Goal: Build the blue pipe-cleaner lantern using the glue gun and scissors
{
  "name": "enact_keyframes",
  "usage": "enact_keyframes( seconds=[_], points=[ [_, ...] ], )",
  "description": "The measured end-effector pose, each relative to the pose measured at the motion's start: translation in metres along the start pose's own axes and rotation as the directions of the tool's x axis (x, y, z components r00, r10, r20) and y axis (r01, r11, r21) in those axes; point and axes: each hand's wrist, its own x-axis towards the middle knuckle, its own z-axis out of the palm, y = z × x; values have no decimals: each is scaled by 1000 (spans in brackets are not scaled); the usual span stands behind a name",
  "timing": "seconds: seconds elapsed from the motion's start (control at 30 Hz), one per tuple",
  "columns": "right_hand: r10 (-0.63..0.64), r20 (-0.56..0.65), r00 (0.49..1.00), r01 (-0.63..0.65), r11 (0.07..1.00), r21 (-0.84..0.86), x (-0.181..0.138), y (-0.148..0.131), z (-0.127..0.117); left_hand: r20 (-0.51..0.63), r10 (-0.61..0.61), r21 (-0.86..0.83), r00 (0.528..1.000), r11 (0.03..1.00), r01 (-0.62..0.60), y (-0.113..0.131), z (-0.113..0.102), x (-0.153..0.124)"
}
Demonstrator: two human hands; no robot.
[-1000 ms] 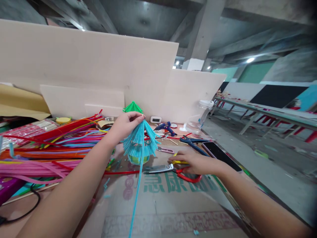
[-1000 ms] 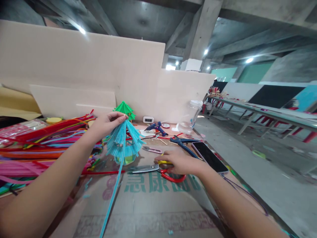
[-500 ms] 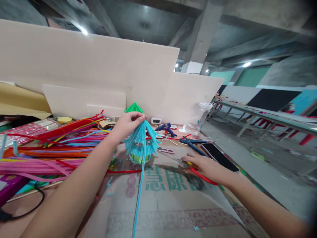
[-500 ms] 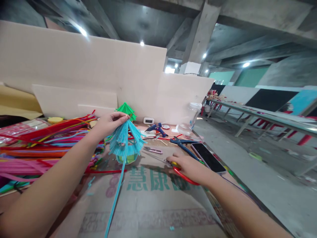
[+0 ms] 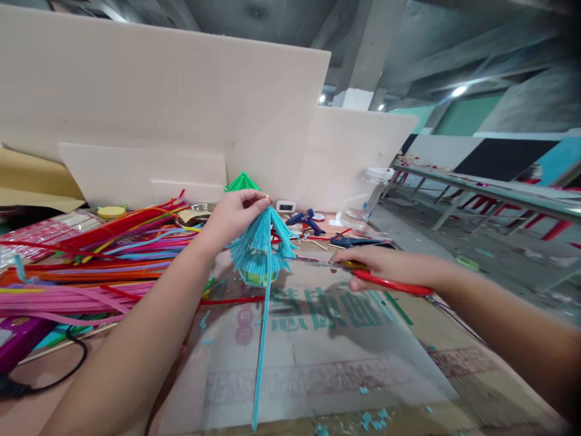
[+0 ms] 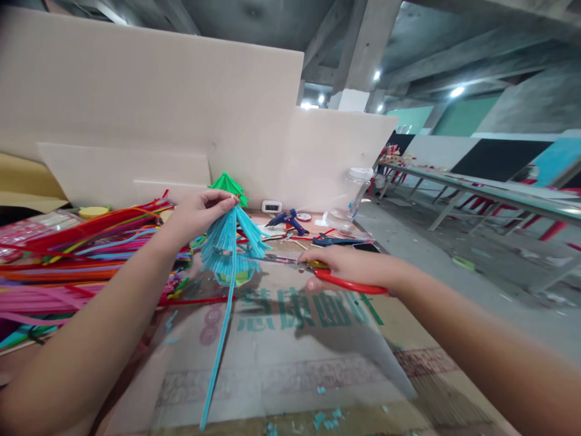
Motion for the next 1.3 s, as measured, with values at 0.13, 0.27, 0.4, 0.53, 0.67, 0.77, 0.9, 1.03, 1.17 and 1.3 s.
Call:
enact_keyframes(
  seconds=[0.13,0.27,0.4,0.53,0.67,0.77,0.9,1.03,1.17,1.3],
  points=[
    [-41,44,998,44,996,-77,15,-4,-13,-3,13,25,1000,1000,-13,0,0,0],
    [-108,79,991,116,988,-103,28,-10,-19,-4,45,52,999,998,-45,-1,-1,0],
    [-149,92,985,158,983,-99,41,-14,-21,0,37,59,999,998,-37,-1,-1,0],
    [-171,118,978,183,978,-101,48,-15,-20,-5,29,54,1000,998,-28,-2,-1,1],
    [-187,115,976,200,973,-114,52,-13,-17,-4,38,72,999,997,-37,-3,-1,1],
    [-175,108,979,187,976,-108,53,-11,-15,-2,39,59,999,997,-39,-2,0,1],
    [-183,94,979,190,978,-81,53,-9,-14,-3,46,56,999,997,-45,-3,0,1],
    [-186,99,978,193,979,-68,54,-9,-14,2,48,55,999,997,-48,-3,0,1],
    [-166,88,982,174,982,-81,55,-9,-13,0,42,58,999,997,-42,-2,-1,0],
    [-143,105,984,149,987,-51,57,-11,-15,1,43,68,999,997,-43,-1,-1,0]
  ],
)
